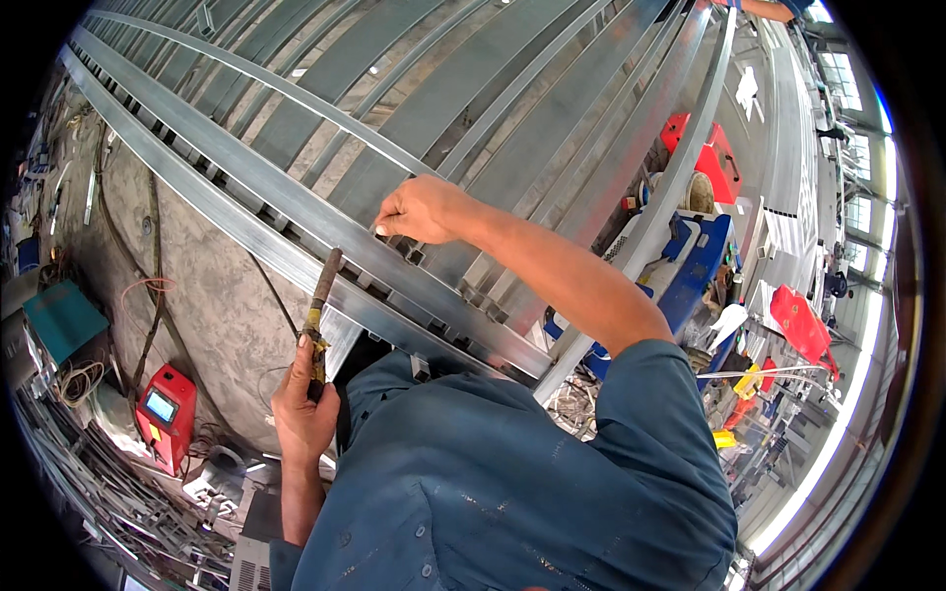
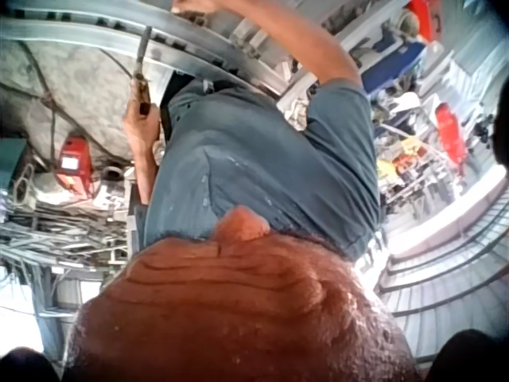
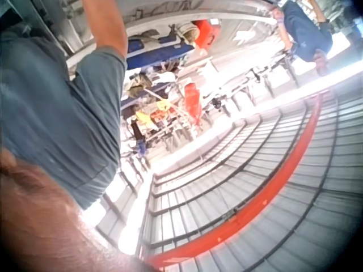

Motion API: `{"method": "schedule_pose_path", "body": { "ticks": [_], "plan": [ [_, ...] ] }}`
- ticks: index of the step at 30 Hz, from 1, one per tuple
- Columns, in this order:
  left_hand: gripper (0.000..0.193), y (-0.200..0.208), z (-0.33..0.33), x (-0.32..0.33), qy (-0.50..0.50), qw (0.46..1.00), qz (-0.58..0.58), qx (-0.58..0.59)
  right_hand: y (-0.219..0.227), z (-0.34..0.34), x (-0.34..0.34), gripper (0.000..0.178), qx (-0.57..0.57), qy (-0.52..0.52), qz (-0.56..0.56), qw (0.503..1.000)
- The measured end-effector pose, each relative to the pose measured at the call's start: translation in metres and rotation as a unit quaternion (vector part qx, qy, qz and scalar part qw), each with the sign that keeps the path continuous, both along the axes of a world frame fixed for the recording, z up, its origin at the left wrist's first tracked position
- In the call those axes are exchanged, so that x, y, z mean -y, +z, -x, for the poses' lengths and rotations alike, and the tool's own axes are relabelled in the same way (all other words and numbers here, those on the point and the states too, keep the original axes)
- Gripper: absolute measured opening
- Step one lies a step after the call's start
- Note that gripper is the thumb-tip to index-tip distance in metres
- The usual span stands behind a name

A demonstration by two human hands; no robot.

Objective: The person welds small metal pieces onto a large metal frame using a welding torch. They repeatedly pick up pieces from a bucket, position them on the frame, and weld them in place. The person also walks around the workshop to retrieve more pieces and reposition the frame.

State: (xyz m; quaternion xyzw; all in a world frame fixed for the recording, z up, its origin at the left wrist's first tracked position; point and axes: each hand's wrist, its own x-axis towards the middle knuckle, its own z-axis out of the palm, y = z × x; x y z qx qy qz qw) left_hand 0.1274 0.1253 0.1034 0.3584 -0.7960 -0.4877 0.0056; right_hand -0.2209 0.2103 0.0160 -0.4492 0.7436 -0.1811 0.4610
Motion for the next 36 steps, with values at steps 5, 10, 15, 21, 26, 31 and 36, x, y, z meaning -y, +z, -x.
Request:
{"method": "schedule_pose_path", "body": {
  "ticks": [5,10,15,21,26,31,36],
  "plan": [
    [0.079,-0.002,0.000,-0.001,-0.003,0.999,-0.011,0.030,0.006,-0.001,0.000,0.030,-0.008,-0.003,0.011,1.000],
    [0.079,-0.002,0.004,-0.003,-0.001,0.999,-0.016,0.038,0.003,0.000,0.001,0.029,0.002,-0.005,0.009,1.000],
    [0.080,-0.006,0.008,-0.001,-0.012,1.000,0.014,0.001,0.003,0.002,0.005,0.028,0.010,-0.008,-0.008,1.000],
    [0.078,-0.003,0.011,0.008,-0.014,1.000,0.017,0.009,0.014,0.006,0.009,0.030,0.001,0.023,-0.024,0.999],
    [0.078,-0.011,0.014,0.018,-0.003,0.999,0.041,-0.035,0.014,0.011,0.009,0.035,0.021,0.024,-0.044,0.999],
    [0.076,-0.012,0.022,0.029,-0.012,0.998,0.054,-0.035,0.021,0.016,0.016,0.038,0.074,-0.004,-0.096,0.993],
    [0.087,-0.025,0.020,0.034,-0.023,0.996,0.051,-0.069,0.013,0.023,0.014,0.037,0.073,0.024,-0.063,0.995]
  ]
}}
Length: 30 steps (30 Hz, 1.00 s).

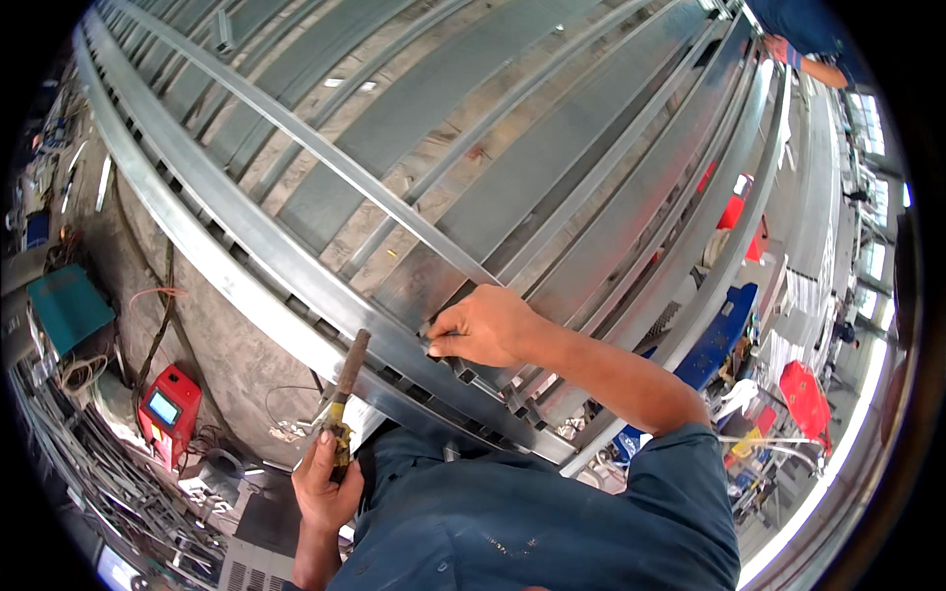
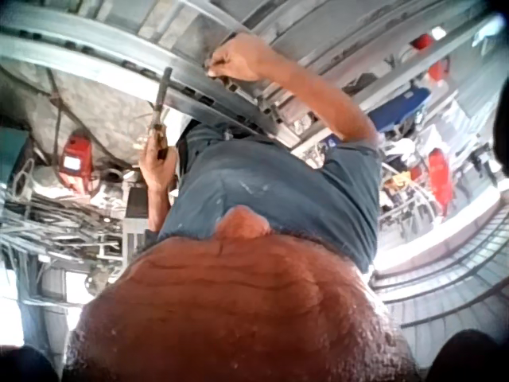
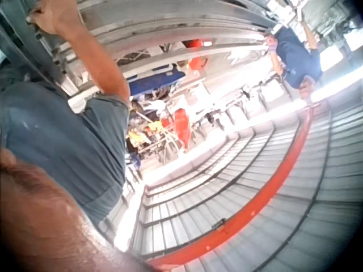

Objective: The person welds small metal pieces onto a large metal frame using a welding torch. They repeatedly pick up pieces from a bucket, position them on the frame, and weld them in place. The person also walks around the workshop to retrieve more pieces and reposition the frame.

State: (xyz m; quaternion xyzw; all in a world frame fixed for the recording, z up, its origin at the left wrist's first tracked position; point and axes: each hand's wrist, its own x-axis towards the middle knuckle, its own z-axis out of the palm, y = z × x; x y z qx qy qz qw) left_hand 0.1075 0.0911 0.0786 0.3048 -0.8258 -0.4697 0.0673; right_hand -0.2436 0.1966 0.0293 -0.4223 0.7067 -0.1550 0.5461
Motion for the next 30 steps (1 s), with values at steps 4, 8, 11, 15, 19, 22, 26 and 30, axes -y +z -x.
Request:
{"method": "schedule_pose_path", "body": {
  "ticks": [4,8,11,15,19,22,26,30],
  "plan": [
    [0.093,-0.008,-0.002,0.002,0.004,0.999,-0.042,0.000,-0.003,0.002,0.001,0.033,0.008,0.012,0.002,1.000],
    [0.091,-0.008,-0.003,0.008,-0.006,0.996,-0.085,0.001,0.003,0.011,0.007,0.028,0.034,0.023,-0.019,0.999],
    [0.092,-0.010,-0.004,0.008,-0.006,0.995,-0.101,0.007,-0.005,0.012,0.005,0.028,0.026,0.030,0.001,0.999],
    [0.093,-0.009,0.003,0.003,-0.018,0.999,-0.030,0.021,-0.008,0.013,0.006,0.028,0.020,0.041,0.014,0.999],
    [0.094,-0.005,0.003,0.004,-0.014,0.997,-0.075,0.012,-0.009,0.010,0.001,0.027,0.042,0.021,0.009,0.999],
    [0.101,-0.007,0.011,0.005,-0.011,0.999,-0.047,0.012,-0.006,0.010,0.000,0.030,0.044,0.010,0.024,0.999],
    [0.102,-0.008,0.013,0.007,-0.009,0.999,-0.037,0.022,-0.013,0.005,-0.005,0.032,0.034,0.019,0.051,0.998],
    [0.105,-0.007,0.014,0.012,-0.025,0.998,-0.032,0.048,-0.012,0.007,-0.006,0.037,0.054,-0.003,0.052,0.997]
  ]
}}
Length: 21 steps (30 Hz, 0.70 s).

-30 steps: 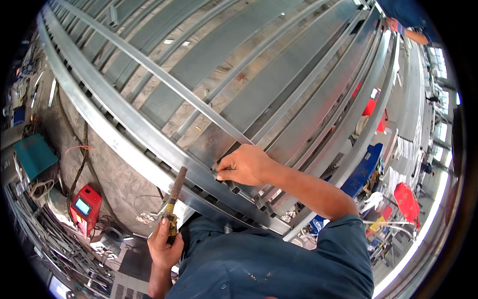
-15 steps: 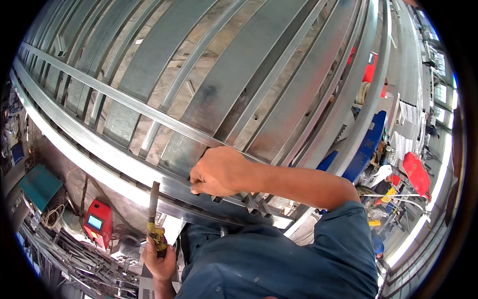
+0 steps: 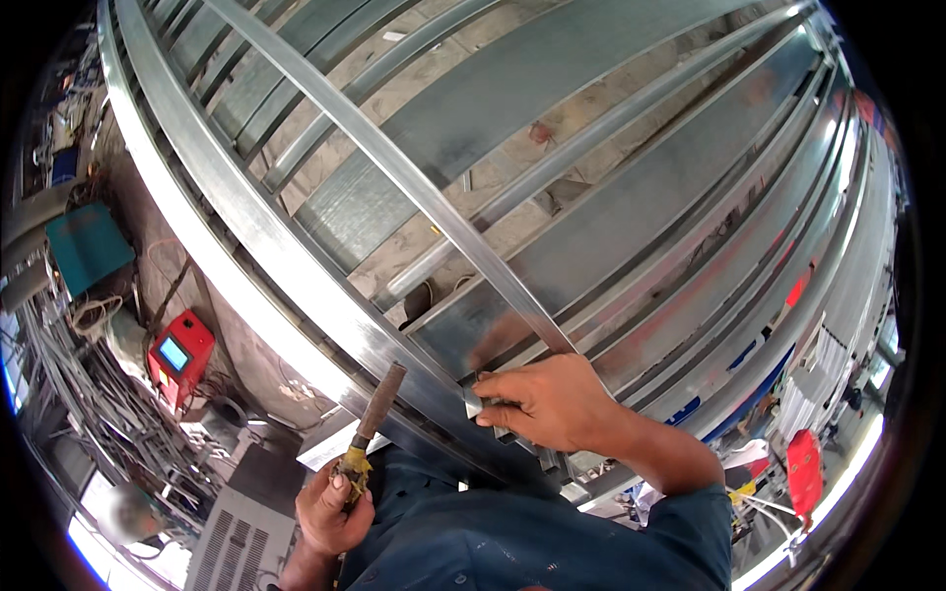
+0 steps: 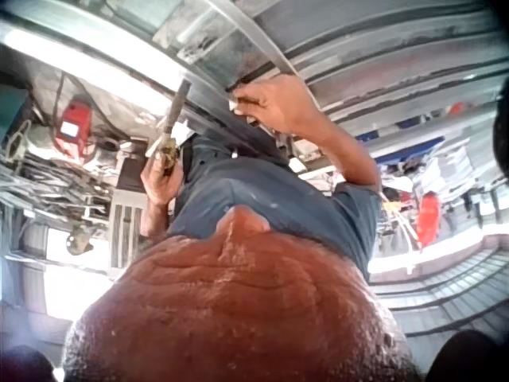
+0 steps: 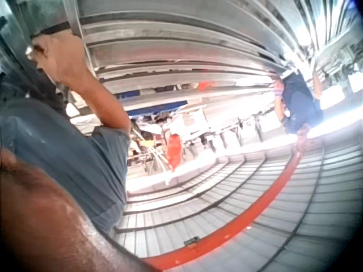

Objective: The person welds small metal pieces onto a large metal frame using a welding torch. They repeatedly pick up pieces from a bucket, position them on the frame, and weld them in place. The person also walks around the workshop to retrieve more pieces and reposition the frame.

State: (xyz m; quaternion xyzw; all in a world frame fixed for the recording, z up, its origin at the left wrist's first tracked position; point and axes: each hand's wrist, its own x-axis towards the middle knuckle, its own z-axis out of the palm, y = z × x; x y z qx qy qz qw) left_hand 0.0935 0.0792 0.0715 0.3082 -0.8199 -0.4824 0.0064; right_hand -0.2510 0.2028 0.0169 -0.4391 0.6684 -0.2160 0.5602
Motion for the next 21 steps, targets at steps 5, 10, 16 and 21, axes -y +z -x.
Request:
{"method": "schedule_pose_path", "body": {
  "ticks": [5,10,16,21],
  "plan": [
    [0.106,-0.006,-0.004,0.002,0.010,1.000,-0.020,0.000,-0.001,0.000,0.003,0.049,0.015,-0.030,-0.021,0.999],
    [0.105,-0.007,0.000,0.007,0.022,0.999,-0.037,-0.010,0.001,0.005,0.012,0.047,0.032,-0.006,-0.061,0.998],
    [0.105,-0.007,0.000,0.008,0.023,0.998,-0.050,-0.025,-0.004,0.004,0.010,0.038,0.008,0.006,0.012,1.000],
    [0.103,-0.007,-0.003,0.009,0.022,0.998,-0.051,-0.017,-0.002,0.008,0.015,0.038,0.011,0.028,0.007,1.000]
  ]
}}
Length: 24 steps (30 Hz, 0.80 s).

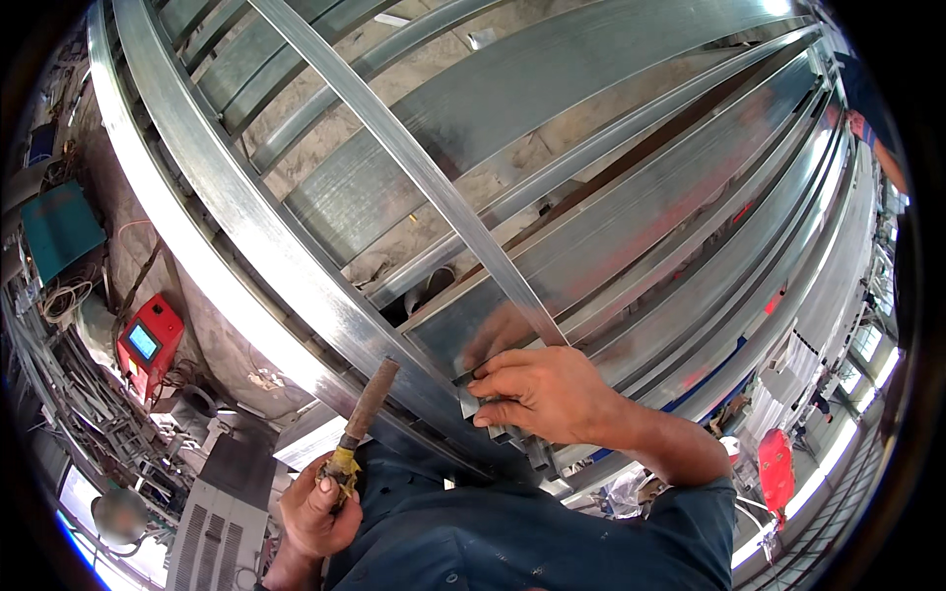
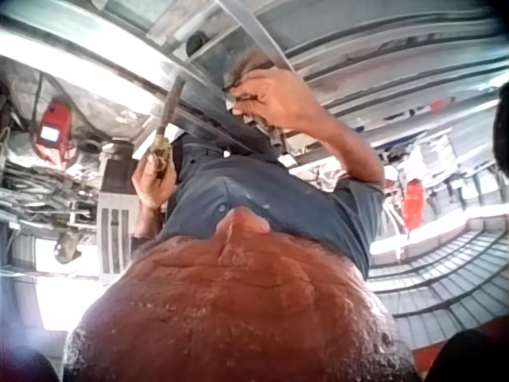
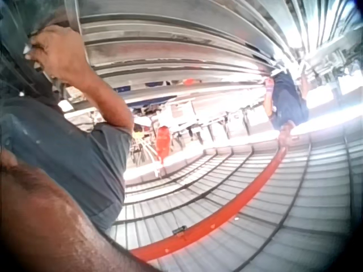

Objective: The person welds small metal pieces onto a large metal frame using a welding torch. They repeatedly pick up pieces from a bucket, position them on the frame, and weld them in place. The person also walks around the workshop to retrieve more pieces and reposition the frame.

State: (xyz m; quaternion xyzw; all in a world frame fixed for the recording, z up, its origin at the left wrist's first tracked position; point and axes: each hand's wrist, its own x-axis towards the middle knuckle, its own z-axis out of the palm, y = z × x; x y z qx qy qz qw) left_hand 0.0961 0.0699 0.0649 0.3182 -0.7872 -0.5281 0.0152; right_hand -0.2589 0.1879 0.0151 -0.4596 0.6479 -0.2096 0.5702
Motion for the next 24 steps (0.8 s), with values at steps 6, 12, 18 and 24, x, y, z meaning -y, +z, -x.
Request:
{"method": "schedule_pose_path", "body": {
  "ticks": [6,12,18,24],
  "plan": [
    [0.103,0.008,0.015,0.004,0.003,1.000,0.010,0.009,-0.003,-0.002,-0.002,0.038,0.027,-0.008,-0.011,1.000],
    [0.103,-0.001,0.006,0.001,-0.004,1.000,-0.003,-0.006,-0.001,0.002,0.004,0.039,0.031,0.012,-0.045,0.998],
    [0.104,-0.002,0.007,0.001,-0.006,1.000,0.006,-0.006,0.001,0.006,0.009,0.044,0.020,0.051,-0.045,0.997],
    [0.105,0.004,0.021,0.006,-0.013,1.000,0.028,0.003,-0.005,0.006,0.012,0.045,0.038,0.060,-0.046,0.996]
  ]
}}
